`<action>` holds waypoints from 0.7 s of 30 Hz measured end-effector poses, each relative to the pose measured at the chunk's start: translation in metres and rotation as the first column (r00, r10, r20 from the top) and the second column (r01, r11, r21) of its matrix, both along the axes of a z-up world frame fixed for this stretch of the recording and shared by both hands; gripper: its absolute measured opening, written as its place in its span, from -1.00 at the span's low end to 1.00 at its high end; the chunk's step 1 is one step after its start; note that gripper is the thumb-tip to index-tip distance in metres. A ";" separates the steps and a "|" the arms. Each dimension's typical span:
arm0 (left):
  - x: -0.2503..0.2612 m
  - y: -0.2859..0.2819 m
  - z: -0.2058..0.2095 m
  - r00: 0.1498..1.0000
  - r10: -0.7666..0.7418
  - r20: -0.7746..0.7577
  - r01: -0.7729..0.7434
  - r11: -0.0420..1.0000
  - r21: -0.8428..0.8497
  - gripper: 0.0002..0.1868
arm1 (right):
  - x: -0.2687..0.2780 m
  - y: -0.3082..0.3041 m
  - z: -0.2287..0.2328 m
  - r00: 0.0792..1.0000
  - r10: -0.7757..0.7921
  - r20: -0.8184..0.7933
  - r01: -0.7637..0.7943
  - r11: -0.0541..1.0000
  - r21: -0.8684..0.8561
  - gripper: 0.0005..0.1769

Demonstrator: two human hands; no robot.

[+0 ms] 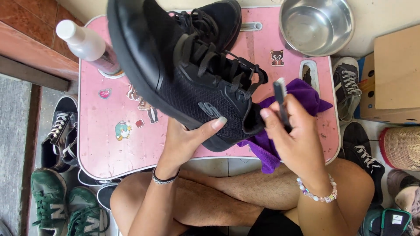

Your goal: Cleaning the upper and midsole of a black sneaker using a small brush and a purple cloth.

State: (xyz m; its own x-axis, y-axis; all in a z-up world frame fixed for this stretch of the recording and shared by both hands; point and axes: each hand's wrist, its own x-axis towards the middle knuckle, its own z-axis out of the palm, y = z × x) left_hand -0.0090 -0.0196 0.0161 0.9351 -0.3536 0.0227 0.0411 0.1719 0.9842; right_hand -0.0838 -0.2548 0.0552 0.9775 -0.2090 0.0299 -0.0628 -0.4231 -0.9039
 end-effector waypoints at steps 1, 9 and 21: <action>0.000 0.001 0.003 1.000 -0.010 0.008 0.010 1.000 0.001 -0.68 | -0.001 -0.002 -0.001 1.000 -0.017 0.007 0.017 1.000 -0.017 -0.89; -0.008 -0.012 0.030 0.980 -0.121 0.156 0.101 0.986 0.132 -0.04 | -0.025 0.007 0.017 0.961 -0.133 0.241 0.184 0.962 -0.201 -0.78; 0.001 0.007 0.033 0.937 -0.341 0.069 0.326 0.930 0.167 -0.28 | -0.026 -0.012 0.024 0.997 -0.071 0.043 0.074 0.995 -0.071 -0.89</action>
